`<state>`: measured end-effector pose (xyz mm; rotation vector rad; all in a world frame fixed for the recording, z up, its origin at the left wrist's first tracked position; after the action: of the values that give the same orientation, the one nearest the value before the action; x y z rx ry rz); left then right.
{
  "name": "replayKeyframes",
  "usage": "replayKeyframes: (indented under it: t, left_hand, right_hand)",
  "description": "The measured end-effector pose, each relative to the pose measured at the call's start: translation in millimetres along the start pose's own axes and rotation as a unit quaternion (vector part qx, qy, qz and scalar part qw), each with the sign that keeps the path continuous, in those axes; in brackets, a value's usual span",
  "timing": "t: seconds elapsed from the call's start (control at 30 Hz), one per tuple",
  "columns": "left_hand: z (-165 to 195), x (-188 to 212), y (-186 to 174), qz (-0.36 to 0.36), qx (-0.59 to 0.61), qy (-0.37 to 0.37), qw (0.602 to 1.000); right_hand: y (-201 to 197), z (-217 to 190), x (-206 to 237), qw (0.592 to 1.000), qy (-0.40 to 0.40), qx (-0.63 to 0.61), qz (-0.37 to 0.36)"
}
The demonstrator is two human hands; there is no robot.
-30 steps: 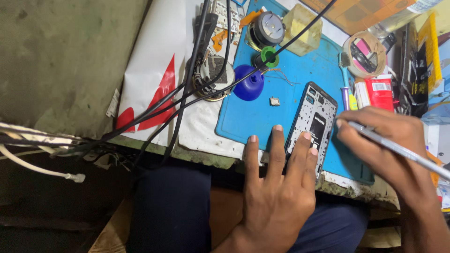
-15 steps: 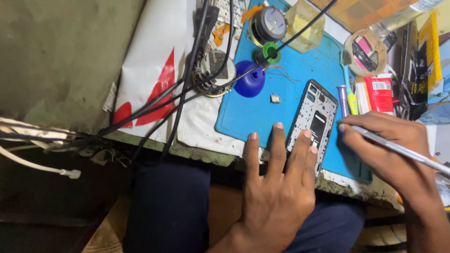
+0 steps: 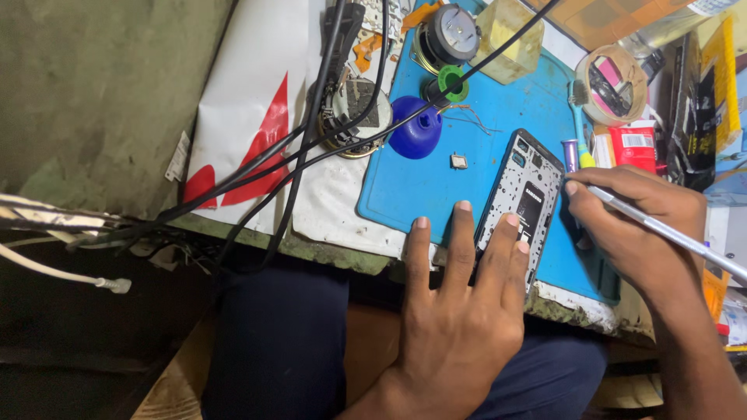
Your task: The person works on a disassembled Samsung smartphone, holding its exposed midframe and using a metal pry tool to scrape and pry along the frame edges, first resting the phone on their lap and later holding it over a repair workbench while continuing to work around the frame perimeter.
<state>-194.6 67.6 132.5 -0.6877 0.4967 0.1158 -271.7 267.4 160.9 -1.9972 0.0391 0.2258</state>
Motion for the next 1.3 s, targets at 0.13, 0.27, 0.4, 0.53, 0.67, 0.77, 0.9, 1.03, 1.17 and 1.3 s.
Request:
replayKeyframes:
  t: [0.13,0.27,0.4,0.53,0.67,0.77,0.9,1.03,1.17,1.3]
  left_hand:
    - [0.2,0.1,-0.3,0.005,0.000,-0.002,1.000]
    - [0.4,-0.1,-0.7,0.015,0.001,-0.009,1.000]
    - [0.9,1.1,-0.6,0.011,-0.007,-0.006,1.000]
    - [-0.7,1.4,-1.4,0.015,0.001,-0.011,1.000]
    - [-0.1,0.5,-2.0,0.023,0.011,-0.012,1.000]
    - [1.1,0.7,-2.1,0.019,0.010,-0.011,1.000]
    - [-0.2,1.1,-3.7,0.016,0.012,-0.010,1.000]
    - [-0.6,1.1,-2.9,0.013,0.011,-0.005,1.000]
    - [-1.0,1.3,-0.7,0.013,0.011,-0.007,1.000]
    - [-1.4,1.2,0.1,0.015,0.008,-0.013,1.000]
  right_hand:
    - [-0.7,-26.0,-4.9,0.991,-0.087,0.102,-0.029]
    - [-0.8,-32.1,-6.4,0.988,-0.058,0.114,-0.083]
    - [-0.3,-43.4,-10.2,0.985,-0.072,0.134,-0.086]
    - [0.7,-48.6,-6.3,0.983,-0.073,0.142,-0.092]
    - [1.4,-46.9,1.5,0.984,-0.060,0.112,-0.128]
    - [0.1,-43.7,1.5,0.984,-0.064,0.119,-0.114]
    - [-0.2,-40.5,0.1,0.982,-0.092,0.137,-0.093]
    - [-4.9,-26.2,-0.5,0.993,-0.072,0.080,-0.038]
    - [-1.7,-5.4,2.6,0.999,-0.020,0.037,-0.028]
    - [-2.1,-7.5,3.1,0.998,-0.052,0.043,-0.018]
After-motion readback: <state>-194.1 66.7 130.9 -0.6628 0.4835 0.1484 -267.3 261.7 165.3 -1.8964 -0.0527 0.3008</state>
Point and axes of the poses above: each hand's wrist, its own x-axis away from the middle knuckle, its own y-axis out of the palm, z = x × y, the point moved 10 cm from there along -x, towards the middle knuckle, and after that the axes turned 8 degrees about -y, right-handed, at the moved point
